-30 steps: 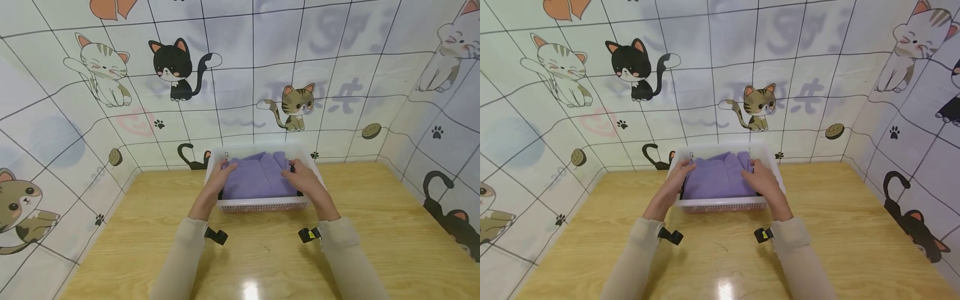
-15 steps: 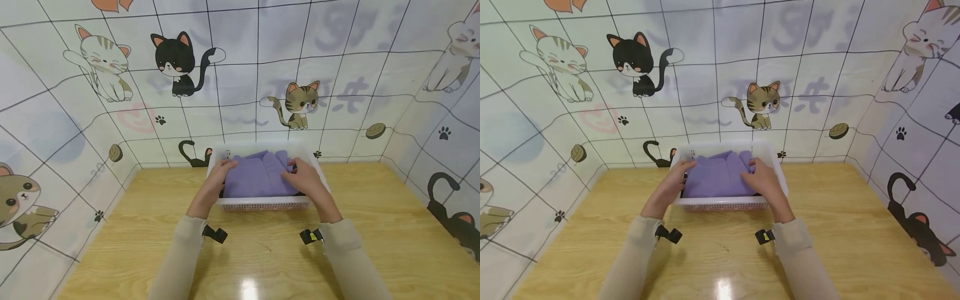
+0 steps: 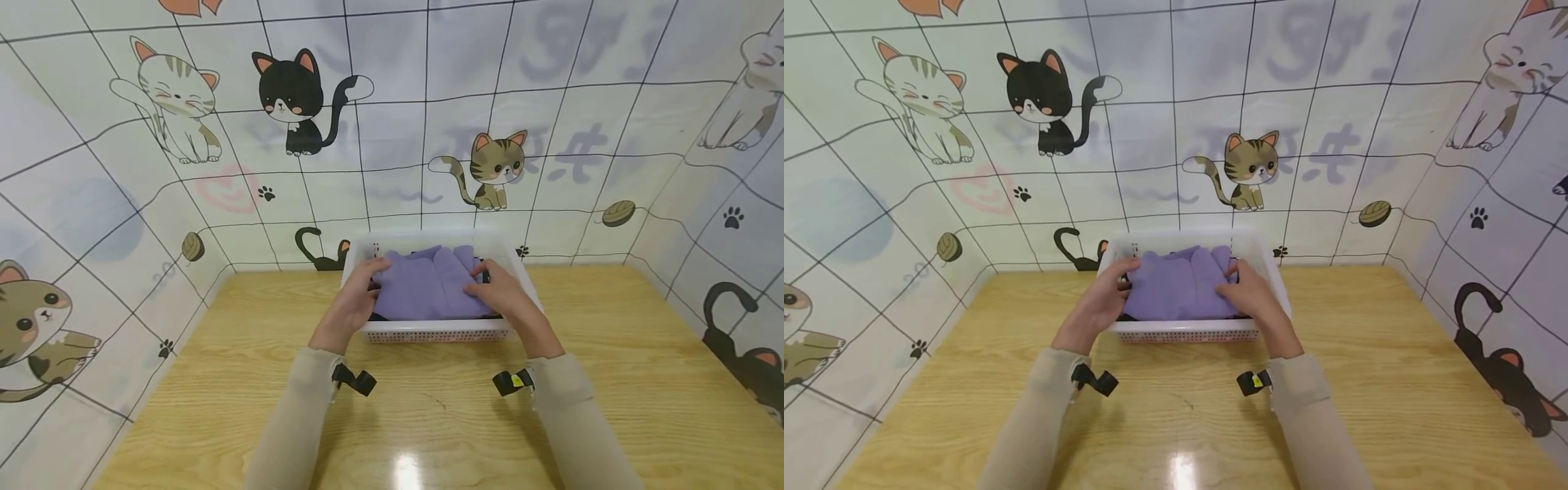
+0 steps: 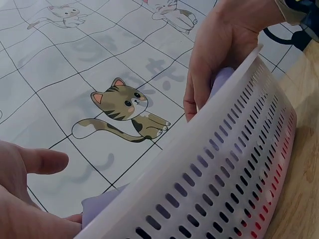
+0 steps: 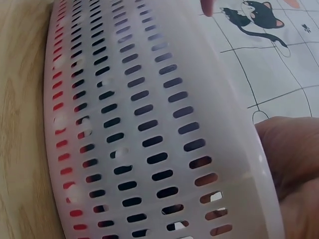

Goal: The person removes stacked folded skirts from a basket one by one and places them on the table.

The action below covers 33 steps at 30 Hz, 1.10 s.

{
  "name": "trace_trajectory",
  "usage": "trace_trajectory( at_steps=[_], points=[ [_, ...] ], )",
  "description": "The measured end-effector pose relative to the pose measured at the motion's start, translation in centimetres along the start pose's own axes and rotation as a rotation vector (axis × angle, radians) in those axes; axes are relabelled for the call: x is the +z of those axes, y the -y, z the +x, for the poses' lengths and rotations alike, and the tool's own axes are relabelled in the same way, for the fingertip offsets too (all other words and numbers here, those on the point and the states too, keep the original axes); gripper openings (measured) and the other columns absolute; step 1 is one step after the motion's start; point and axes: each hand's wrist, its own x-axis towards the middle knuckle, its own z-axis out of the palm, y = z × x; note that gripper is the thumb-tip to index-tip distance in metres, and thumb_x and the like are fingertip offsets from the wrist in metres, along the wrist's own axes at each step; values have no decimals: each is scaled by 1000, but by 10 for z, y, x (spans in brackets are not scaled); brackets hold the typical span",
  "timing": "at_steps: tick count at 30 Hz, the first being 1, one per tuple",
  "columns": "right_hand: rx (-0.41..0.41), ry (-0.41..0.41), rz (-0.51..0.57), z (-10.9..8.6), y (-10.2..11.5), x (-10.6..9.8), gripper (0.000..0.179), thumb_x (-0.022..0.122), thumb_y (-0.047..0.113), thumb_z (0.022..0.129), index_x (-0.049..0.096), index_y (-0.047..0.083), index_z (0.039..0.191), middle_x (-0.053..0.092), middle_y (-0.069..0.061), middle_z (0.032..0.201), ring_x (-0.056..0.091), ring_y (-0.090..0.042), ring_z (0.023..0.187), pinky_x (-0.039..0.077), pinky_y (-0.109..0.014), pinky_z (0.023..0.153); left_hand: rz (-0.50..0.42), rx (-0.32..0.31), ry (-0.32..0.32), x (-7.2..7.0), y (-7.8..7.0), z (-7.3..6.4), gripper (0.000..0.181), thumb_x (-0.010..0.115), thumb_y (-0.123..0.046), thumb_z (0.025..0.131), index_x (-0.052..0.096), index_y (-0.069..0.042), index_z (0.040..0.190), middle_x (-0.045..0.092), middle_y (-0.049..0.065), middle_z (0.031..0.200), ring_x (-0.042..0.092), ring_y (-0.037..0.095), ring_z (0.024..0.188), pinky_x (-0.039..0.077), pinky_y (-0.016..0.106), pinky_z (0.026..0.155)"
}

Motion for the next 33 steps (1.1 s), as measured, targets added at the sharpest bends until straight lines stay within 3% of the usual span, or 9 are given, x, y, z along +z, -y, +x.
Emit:
trace_trajectory(
  at_steps=[6, 9, 13, 16, 19, 21, 25, 29, 33],
  points=[
    [20, 125, 251, 2, 0, -5, 55, 53, 5, 101, 37, 4, 154, 27, -22, 158, 55, -23, 99, 55, -30, 73, 124, 2, 37, 3, 0, 1, 57, 58, -25, 104, 41, -7, 154, 28, 9, 165, 24, 28, 153, 22, 43, 128],
    [15, 177, 319, 2, 0, -8, 55, 46, 0, 100, 40, 3, 155, 43, -19, 128, 46, -11, 70, 52, -30, 69, 178, 10, 56, 5, 1, 2, 49, 58, -25, 104, 50, -5, 148, 38, 5, 158, 35, 22, 140, 29, 40, 121],
    [-13, 216, 350, 0, 2, -10, 58, 40, -4, 98, 42, 3, 156, 41, -11, 112, 26, -7, 53, 48, -31, 65, 234, 11, 73, 7, 3, 1, 47, 62, -27, 102, 57, -3, 142, 43, 3, 156, 36, 21, 142, 29, 43, 121],
    [-11, 221, 357, 0, 3, -9, 61, 38, -3, 97, 39, 1, 158, 38, -18, 129, 27, -8, 55, 49, -30, 66, 291, 2, 76, 8, 3, 0, 49, 66, -28, 99, 59, -5, 141, 43, 4, 159, 31, 26, 151, 27, 54, 124],
    [6, 184, 315, 1, 5, -6, 59, 40, 2, 98, 39, -1, 157, 38, -27, 146, 46, -11, 72, 52, -28, 68, 333, -14, 68, 7, 4, -1, 50, 70, -27, 97, 59, -8, 142, 40, 6, 161, 29, 30, 153, 28, 57, 123],
    [27, 142, 257, 3, 6, -3, 55, 42, 9, 100, 44, 1, 155, 37, -27, 155, 56, -18, 97, 54, -27, 75, 331, -20, 75, 5, 4, 0, 53, 70, -24, 96, 57, -7, 144, 38, 9, 161, 32, 32, 152, 34, 55, 120],
    [23, 97, 201, 4, 6, -2, 49, 48, 21, 105, 52, 5, 151, 33, -18, 167, 39, -31, 146, 48, -41, 107, 314, -5, 81, 4, 5, 2, 56, 69, -16, 96, 53, -4, 148, 38, 15, 160, 47, 34, 143, 52, 44, 102],
    [-35, 116, 261, 4, 1, -5, 48, 51, 22, 107, 52, 2, 150, 33, -18, 167, 21, -37, 158, 23, -57, 127, 278, 8, 40, 4, 6, 5, 54, 68, -13, 96, 54, -5, 148, 44, 17, 157, 56, 34, 134, 56, 40, 92],
    [-64, 101, 379, 5, -2, -8, 48, 55, 18, 106, 52, -7, 146, 36, -22, 164, 19, -35, 159, 17, -54, 129, 235, -13, -28, 2, 4, 6, 50, 69, -16, 96, 59, -6, 144, 50, 16, 153, 62, 30, 124, 57, 40, 89]
  ],
)
